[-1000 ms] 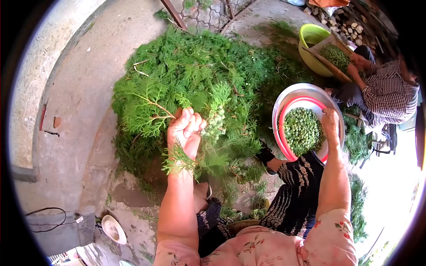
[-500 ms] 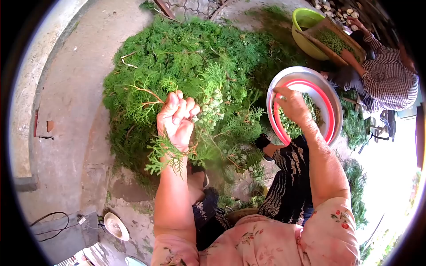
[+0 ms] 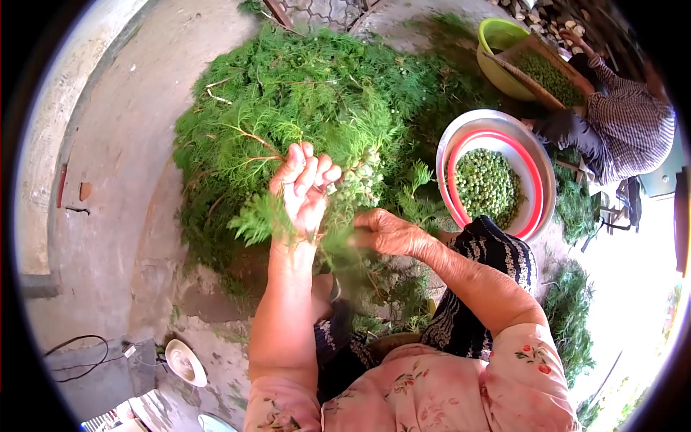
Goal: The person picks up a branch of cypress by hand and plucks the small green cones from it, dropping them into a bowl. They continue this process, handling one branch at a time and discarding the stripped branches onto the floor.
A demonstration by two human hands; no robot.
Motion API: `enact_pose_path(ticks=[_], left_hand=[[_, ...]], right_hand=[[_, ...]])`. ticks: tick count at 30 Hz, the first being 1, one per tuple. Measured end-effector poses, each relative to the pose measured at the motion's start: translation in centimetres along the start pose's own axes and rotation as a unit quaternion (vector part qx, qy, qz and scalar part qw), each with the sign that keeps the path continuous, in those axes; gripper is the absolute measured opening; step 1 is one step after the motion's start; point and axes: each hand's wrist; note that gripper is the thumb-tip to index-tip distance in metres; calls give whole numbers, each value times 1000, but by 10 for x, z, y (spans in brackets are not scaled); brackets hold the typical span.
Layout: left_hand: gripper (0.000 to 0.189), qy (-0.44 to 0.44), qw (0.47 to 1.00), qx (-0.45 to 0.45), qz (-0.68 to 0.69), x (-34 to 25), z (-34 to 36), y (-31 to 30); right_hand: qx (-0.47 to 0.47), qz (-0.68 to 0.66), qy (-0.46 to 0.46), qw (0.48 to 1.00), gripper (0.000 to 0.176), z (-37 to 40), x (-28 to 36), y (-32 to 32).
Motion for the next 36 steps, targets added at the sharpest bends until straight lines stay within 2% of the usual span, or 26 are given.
enact_pose_path(ticks=[1, 2, 5, 6, 7, 9, 11, 12, 14, 15, 16, 17, 19, 20, 21, 23, 26, 28, 29, 31, 33, 34, 36], left_hand=[[23, 20, 999, -32, -3, 2, 2, 3], [24, 30, 999, -13, -22, 2, 4, 1], [34, 40, 996, -41, -67, -7, 11, -13], [42, 82, 986, -101, -103, -10, 14, -18], [43, 80, 978, -168, -99, -11, 21, -22], [34, 94, 952, -256, -137, -16, 37, -24], [35, 69, 913, -289, -278, -16, 55, -20], [41, 78, 901, -291, -313, -9, 62, -22], [46, 34, 894, -294, -336, 13, 82, -6], [51, 12, 857, -317, -406, 27, 89, -9], [43, 16, 856, -326, -402, 38, 97, 7], [41, -29, 835, -334, -436, 42, 106, 20], [35, 37, 855, -307, -417, 61, 113, -2], [24, 88, 894, -279, -339, 71, 115, -7], [11, 122, 891, -304, -314, 75, 118, -9], [7, 133, 894, -308, -296, 82, 130, -12], [13, 124, 914, -267, -279, 85, 147, -16], [10, 131, 926, -253, -247, 84, 154, -10], [9, 134, 932, -246, -231, 83, 156, -8], [13, 135, 934, -239, -227, 86, 156, -13], [15, 138, 933, -235, -234, 91, 157, -11], [15, 138, 935, -234, -227, 92, 157, -7], [15, 111, 940, -237, -220, 93, 157, -5]], right_hand=[[-22, 3, 2, 1000, 30, 0, -3, 5], [-45, 5, 3, 999, 29, -1, -12, 11], [-125, 4, 0, 992, 28, -2, -19, 20], [-142, 17, 16, 990, 28, -1, -16, 18], [-158, 29, 32, 986, 28, 1, -13, 17], [-216, 59, 52, 973, 29, 3, -8, 22], [-262, 58, 73, 961, 29, 7, -2, 30], [-282, 117, 47, 951, 27, 6, -9, 35], [-324, 165, 44, 930, 25, 6, -8, 51], [-345, 188, 43, 919, 24, 8, -5, 60], [-361, 196, 23, 911, 26, 11, 0, 69], [-366, 189, 34, 910, 24, 13, 5, 80], [-386, 225, -1, 895, 22, 20, 10, 104], [-379, 243, -3, 893, 21, 24, 17, 113], [-384, 268, -33, 883, 22, 26, 15, 122], [-376, 232, -27, 897, 21, 34, 15, 132], [-346, 268, -93, 894, 14, 55, 17, 139], [-392, 231, -132, 881, 9, 76, 14, 139], [-415, 211, -150, 872, 12, 85, 12, 137], [-477, 118, -159, 856, 17, 92, 1, 129], [-481, 127, -151, 854, 20, 94, 8, 118], [-465, 86, -110, 874, 21, 93, 32, 117], [-446, 112, -98, 883, 29, 85, 29, 112]])
Point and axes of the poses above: each hand's wrist, its own z-axis away from the middle knuckle, its own y-axis out of the palm, x = y × z, and after that the axes turned 13 degrees about -y, right-handed
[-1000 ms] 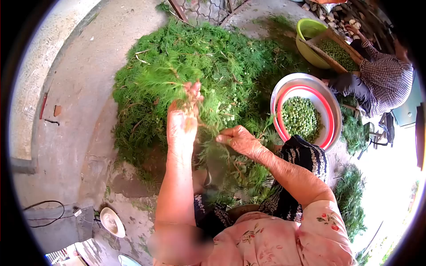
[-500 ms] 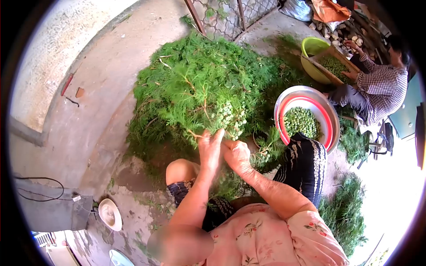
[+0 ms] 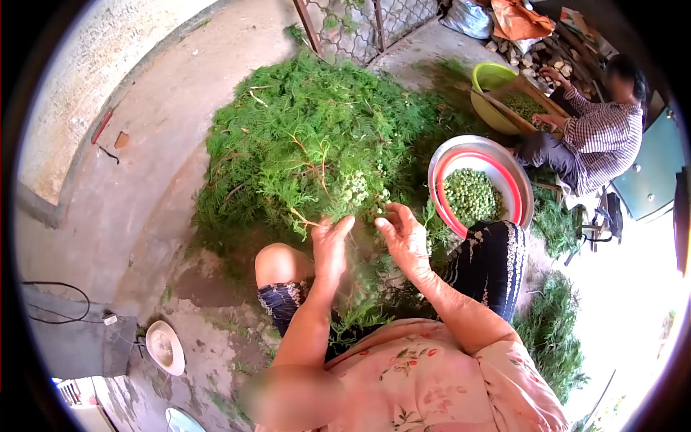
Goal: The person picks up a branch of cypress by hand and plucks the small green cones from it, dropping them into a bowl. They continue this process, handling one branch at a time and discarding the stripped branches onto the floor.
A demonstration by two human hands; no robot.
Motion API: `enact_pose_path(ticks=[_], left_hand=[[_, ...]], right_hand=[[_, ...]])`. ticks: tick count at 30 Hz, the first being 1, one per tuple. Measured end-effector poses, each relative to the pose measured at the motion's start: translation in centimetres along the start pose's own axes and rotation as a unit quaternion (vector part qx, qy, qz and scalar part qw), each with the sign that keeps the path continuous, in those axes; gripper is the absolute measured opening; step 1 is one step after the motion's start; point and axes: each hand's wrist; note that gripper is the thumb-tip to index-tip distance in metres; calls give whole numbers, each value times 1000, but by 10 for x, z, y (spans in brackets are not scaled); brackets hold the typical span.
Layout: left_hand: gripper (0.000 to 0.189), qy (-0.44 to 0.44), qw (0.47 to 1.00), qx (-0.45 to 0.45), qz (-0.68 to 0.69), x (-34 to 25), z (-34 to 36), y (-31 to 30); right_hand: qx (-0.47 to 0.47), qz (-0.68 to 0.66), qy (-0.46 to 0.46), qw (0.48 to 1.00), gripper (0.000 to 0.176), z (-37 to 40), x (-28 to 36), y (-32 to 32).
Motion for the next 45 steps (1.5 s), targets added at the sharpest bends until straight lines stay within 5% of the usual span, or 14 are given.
enact_pose_path(ticks=[5, 6, 9, 17, 21, 28, 29, 31, 32, 35, 38, 39, 41, 45], left_hand=[[27, -101, 990, -103, 2, 16, -5, 4], [48, -138, 990, -19, 4, 11, -6, 3], [29, -177, 977, -120, -10, 5, 7, 17], [23, -185, 950, -78, -241, 34, -15, -4], [7, -181, 975, -108, -74, 14, 1, 23], [8, -194, 970, -134, -57, 32, -7, 21], [13, -198, 970, -135, -49, 33, -9, 19], [35, -216, 967, -130, -15, 27, -13, 0], [12, -238, 968, -84, -3, 27, -16, -10], [3, -264, 961, -81, 28, 12, -16, -9], [6, -271, 960, -56, 39, 7, -15, -12], [7, -274, 960, -51, 41, 6, -15, -13], [7, -290, 955, -24, 55, 3, -15, -15], [8, -306, 949, 12, 74, -3, -16, -8]], right_hand=[[56, 132, -90, 986, 36, -14, -11, 8], [54, 152, -90, 983, 33, -15, -16, 10], [120, 194, -125, 966, 30, -14, -21, 1], [180, 228, -97, 952, 20, -4, -41, -1], [139, 174, -103, 969, 20, -7, -39, -6], [33, 114, -10, 993, 12, -15, -51, -5], [-26, 186, -132, 973, 10, -24, -70, -18], [-78, 3, 98, 992, 10, -44, -81, -55], [-135, -114, 212, 961, 10, -52, -68, -69], [-138, -134, 189, 963, 13, -57, -88, -102], [-152, 35, 150, 976, 45, -71, -112, -145], [-143, 314, 57, 937, 48, -78, -121, -155], [-209, 514, -8, 832, 43, -88, -138, -173], [-138, 434, -59, 888, 32, -92, -115, -175]])
Point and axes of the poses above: each hand's wrist, its own z-axis away from the middle knuckle, its own y-axis out of the palm, x = y × z, and after that the axes turned 13 degrees about -y, right-handed
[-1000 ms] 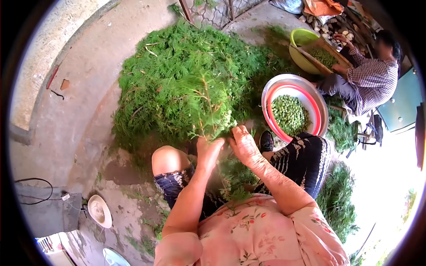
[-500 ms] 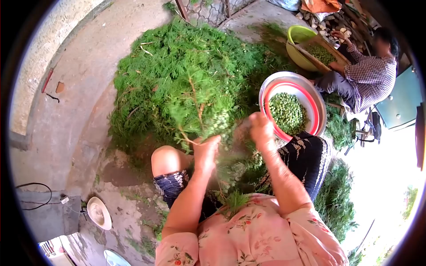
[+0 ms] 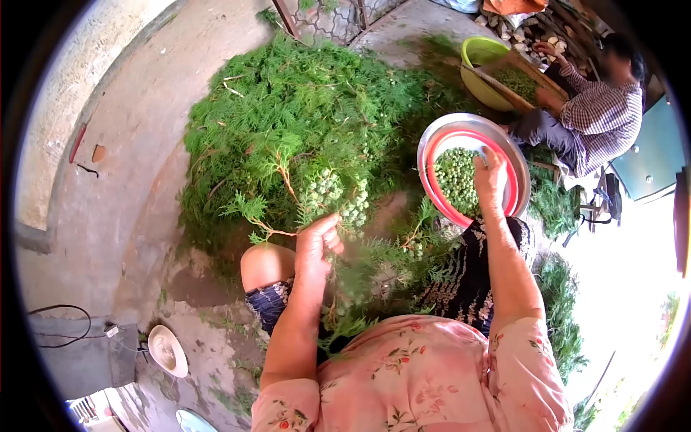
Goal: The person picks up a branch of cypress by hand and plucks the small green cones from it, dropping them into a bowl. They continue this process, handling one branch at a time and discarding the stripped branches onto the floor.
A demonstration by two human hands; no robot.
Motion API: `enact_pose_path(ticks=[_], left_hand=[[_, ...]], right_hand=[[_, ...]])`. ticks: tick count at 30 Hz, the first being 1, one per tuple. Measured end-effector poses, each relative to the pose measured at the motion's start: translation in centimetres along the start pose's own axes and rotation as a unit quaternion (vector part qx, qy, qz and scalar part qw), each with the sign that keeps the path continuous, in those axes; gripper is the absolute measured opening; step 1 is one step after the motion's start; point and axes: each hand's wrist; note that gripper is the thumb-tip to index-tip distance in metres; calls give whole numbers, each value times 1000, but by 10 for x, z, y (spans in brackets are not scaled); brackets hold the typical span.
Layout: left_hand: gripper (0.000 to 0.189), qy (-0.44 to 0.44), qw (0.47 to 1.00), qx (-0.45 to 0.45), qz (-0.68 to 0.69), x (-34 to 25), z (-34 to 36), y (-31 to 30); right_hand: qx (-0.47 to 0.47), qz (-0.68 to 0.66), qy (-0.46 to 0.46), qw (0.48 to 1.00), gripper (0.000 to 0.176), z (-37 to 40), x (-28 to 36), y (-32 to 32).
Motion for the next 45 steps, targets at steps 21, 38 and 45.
enact_pose_path(ticks=[21, 38, 45], left_hand=[[13, -12, 999, -7, -34, 18, 0, 23], [10, -28, 998, -5, -53, 25, -1, 30], [11, -18, 998, -45, -45, 26, -2, 32]], right_hand=[[57, -374, 15, 926, 25, 79, 198, 32], [60, -279, 121, 951, 36, 68, 187, 30], [88, -291, 167, 938, 41, 66, 201, 29]])
Point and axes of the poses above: each hand's wrist, its own z-axis away from the middle knuckle, its own y-axis out of the palm, x = y × z, and after that the axes turned 13 degrees about -y, right-handed
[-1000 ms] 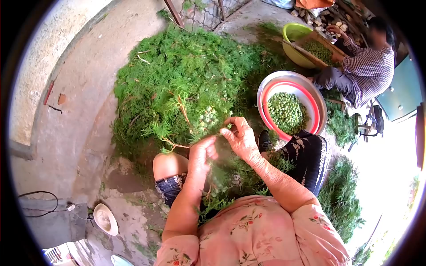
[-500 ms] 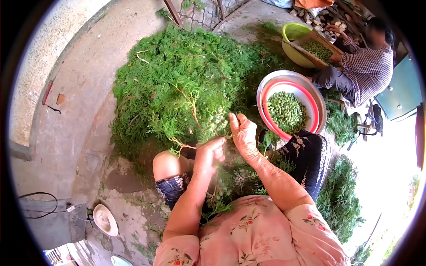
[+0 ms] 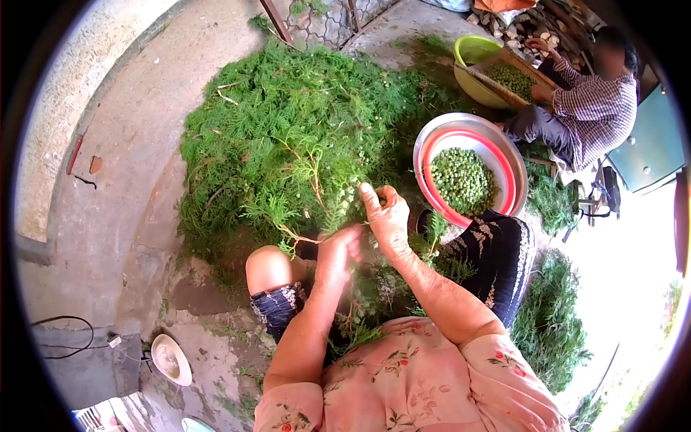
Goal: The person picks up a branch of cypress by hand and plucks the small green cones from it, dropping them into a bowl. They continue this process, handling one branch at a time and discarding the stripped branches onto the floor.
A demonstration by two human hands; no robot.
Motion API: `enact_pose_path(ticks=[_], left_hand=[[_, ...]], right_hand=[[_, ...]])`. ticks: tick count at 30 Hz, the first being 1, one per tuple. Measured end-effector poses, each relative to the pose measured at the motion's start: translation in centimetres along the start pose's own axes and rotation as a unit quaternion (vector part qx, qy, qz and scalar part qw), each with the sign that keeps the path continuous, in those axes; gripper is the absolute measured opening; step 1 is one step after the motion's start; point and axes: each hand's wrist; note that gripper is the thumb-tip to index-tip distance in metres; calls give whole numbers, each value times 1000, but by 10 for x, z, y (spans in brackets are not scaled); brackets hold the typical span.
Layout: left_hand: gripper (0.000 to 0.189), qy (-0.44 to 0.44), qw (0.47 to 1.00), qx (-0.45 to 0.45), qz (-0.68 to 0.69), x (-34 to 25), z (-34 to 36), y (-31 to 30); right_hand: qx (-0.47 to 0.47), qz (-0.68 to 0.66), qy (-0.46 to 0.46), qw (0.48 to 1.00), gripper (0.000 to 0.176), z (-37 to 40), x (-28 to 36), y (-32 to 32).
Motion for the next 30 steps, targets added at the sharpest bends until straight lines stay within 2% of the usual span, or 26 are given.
enact_pose_path(ticks=[4, 7, 8, 9, 10, 11, 12, 13, 15, 17, 18, 19, 21, 23, 24, 25, 26, 27, 28, 29, 30], left_hand=[[10, -4, 1000, 24, -10, 2, 0, -1], [11, -5, 998, 59, -12, 1, 0, -6], [12, 2, 998, 63, -19, -1, 3, -9], [13, 10, 997, 66, -26, -3, 6, -12], [15, 11, 995, 95, 0, -5, 6, -17], [15, 14, 998, 64, -15, -9, 8, -17], [14, 9, 997, 71, -8, -12, 8, -19], [14, 4, 997, 79, -2, -14, 6, -21], [15, 3, 995, 101, 8, -15, 0, -26], [14, 5, 995, 96, 13, -15, 0, -27], [14, 0, 995, 102, 18, -16, 0, -27], [14, -6, 994, 110, 22, -16, -1, -27], [13, -13, 992, 126, 30, -18, -1, -26], [11, -19, 988, 146, 39, -19, -2, -24], [11, -20, 988, 149, 40, -19, -3, -23], [11, -24, 986, 156, 43, -18, -5, -23], [11, -27, 985, 163, 45, -17, -6, -23], [11, -31, 984, 169, 48, -17, -8, -23], [12, -32, 985, 164, 45, -17, -8, -22], [13, -33, 986, 159, 42, -16, -8, -21], [14, -33, 987, 154, 40, -16, -8, -20]], right_hand=[[-15, 7, -36, 999, 31, -3, -5, 0], [10, -34, -24, 999, 30, -9, -5, -12], [-67, 5, -26, 997, 28, -22, -44, -5], [-125, -121, 42, 984, 28, -40, -58, -17], [-145, -90, 51, 984, 24, -53, -61, -38], [-128, -86, 84, 984, 25, -62, -74, -53], [-155, -144, 17, 977, 29, -71, -96, -57], [-115, -92, 71, 987, 33, -79, -100, -76], [-95, -92, 133, 982, 38, -98, -110, -106], [-126, -96, 144, 977, 44, -112, -119, -126], [-133, 100, -34, 985, 42, -122, -139, -134], [-118, 210, -207, 948, 40, -134, -174, -144], [-208, 397, -141, 882, 37, -133, -162, -146], [-176, 309, -151, 922, 35, -128, -148, -146], [-122, 231, -104, 960, 32, -126, -139, -140], [-97, 146, -156, 972, 28, -112, -105, -131], [-46, -47, -84, 994, 27, -98, -84, -117], [10, -220, -21, 975, 29, -82, -57, -106], [75, -241, 22, 967, 35, -74, -58, -91], [105, -261, 14, 959, 36, -62, -52, -75], [94, -266, -6, 959, 36, -48, -42, -61]])
Point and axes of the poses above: each hand's wrist, its own z-axis away from the middle knuckle, its own y-axis out of the palm, x = y × z, and after that the axes turned 13 degrees about -y, right-handed
